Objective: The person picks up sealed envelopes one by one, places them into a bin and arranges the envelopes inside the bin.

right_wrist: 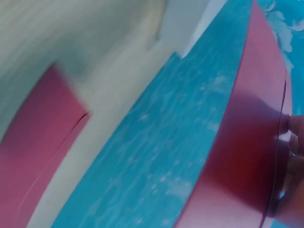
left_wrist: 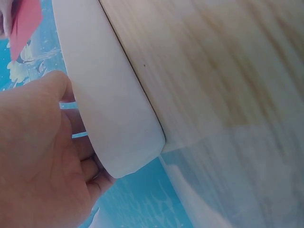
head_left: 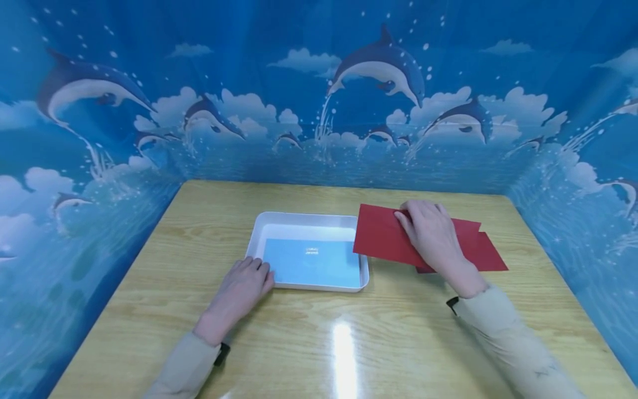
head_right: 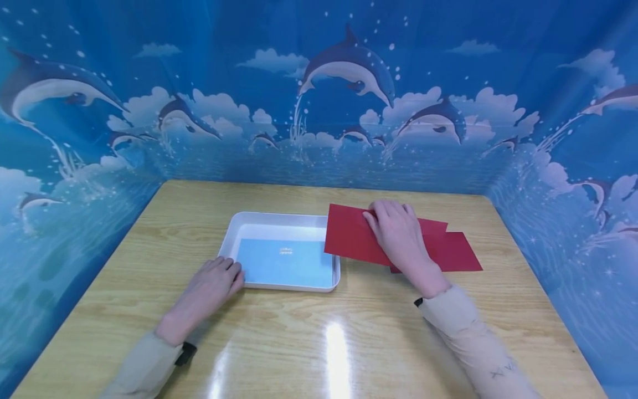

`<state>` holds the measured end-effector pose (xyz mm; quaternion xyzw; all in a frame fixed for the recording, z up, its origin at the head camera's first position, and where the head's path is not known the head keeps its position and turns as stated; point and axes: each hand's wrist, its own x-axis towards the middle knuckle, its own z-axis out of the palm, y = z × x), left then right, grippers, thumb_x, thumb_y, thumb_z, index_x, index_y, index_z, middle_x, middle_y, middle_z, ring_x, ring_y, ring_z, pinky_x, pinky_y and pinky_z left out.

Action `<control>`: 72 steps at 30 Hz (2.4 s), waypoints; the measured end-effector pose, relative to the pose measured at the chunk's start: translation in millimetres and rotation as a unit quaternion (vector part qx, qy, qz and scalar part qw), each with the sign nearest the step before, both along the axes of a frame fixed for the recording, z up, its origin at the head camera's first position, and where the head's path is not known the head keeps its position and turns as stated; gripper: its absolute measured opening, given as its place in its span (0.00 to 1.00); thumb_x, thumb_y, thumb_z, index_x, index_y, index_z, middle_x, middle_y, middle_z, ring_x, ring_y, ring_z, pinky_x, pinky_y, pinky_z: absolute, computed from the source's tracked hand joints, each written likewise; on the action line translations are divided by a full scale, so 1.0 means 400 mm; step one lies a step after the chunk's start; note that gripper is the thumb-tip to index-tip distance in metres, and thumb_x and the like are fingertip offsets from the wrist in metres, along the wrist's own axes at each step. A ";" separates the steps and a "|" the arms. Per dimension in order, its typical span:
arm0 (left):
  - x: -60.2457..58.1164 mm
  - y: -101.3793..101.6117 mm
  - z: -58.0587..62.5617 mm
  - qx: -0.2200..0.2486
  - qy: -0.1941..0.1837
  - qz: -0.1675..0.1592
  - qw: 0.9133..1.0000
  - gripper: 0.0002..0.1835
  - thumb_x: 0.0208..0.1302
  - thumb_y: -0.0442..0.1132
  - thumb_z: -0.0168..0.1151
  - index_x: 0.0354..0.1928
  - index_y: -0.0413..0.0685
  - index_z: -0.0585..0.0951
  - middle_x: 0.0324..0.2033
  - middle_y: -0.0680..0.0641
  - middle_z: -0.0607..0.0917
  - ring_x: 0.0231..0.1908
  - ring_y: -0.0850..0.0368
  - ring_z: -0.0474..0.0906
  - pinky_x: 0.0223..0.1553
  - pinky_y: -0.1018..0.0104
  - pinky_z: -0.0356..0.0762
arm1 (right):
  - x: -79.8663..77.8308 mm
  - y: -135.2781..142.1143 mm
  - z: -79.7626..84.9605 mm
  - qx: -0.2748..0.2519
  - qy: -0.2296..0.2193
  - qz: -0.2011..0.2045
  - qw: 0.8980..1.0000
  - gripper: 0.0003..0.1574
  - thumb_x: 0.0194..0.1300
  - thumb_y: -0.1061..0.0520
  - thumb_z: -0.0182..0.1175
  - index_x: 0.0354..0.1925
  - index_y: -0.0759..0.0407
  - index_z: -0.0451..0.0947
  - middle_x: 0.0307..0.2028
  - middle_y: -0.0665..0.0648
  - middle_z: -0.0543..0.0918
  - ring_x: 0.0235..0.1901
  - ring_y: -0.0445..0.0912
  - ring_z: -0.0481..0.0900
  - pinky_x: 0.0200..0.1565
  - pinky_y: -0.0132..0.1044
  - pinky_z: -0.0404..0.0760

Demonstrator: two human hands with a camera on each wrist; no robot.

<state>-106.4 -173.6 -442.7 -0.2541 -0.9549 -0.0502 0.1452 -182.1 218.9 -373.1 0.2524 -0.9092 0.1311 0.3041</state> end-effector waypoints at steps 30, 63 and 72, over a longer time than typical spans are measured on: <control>-0.006 0.001 -0.004 0.017 0.006 0.007 1.000 0.08 0.64 0.35 0.63 0.28 0.43 0.75 0.21 0.50 0.69 0.26 0.53 0.63 0.31 0.62 0.67 | -0.021 -0.343 -0.085 0.048 -0.183 0.184 0.965 0.33 0.66 0.70 0.62 0.67 0.58 0.70 0.50 0.55 0.79 0.50 0.47 0.77 0.54 0.38 0.79; -0.008 0.002 -0.009 0.032 0.049 0.002 0.998 0.11 0.67 0.37 0.60 0.26 0.42 0.75 0.21 0.48 0.72 0.26 0.49 0.66 0.31 0.58 0.71 | -0.006 -0.059 -0.054 -0.005 -0.139 0.092 0.986 0.08 0.65 0.61 0.68 0.44 0.57 0.84 0.40 0.53 0.87 0.40 0.50 0.83 0.41 0.45 0.82; -0.007 0.004 -0.008 0.029 0.034 0.006 0.999 0.11 0.67 0.38 0.61 0.26 0.43 0.75 0.21 0.49 0.71 0.26 0.50 0.64 0.32 0.59 0.70 | -0.037 0.103 -0.071 0.019 -0.137 0.011 0.990 0.11 0.62 0.62 0.70 0.44 0.61 0.83 0.40 0.59 0.84 0.40 0.56 0.80 0.39 0.50 0.81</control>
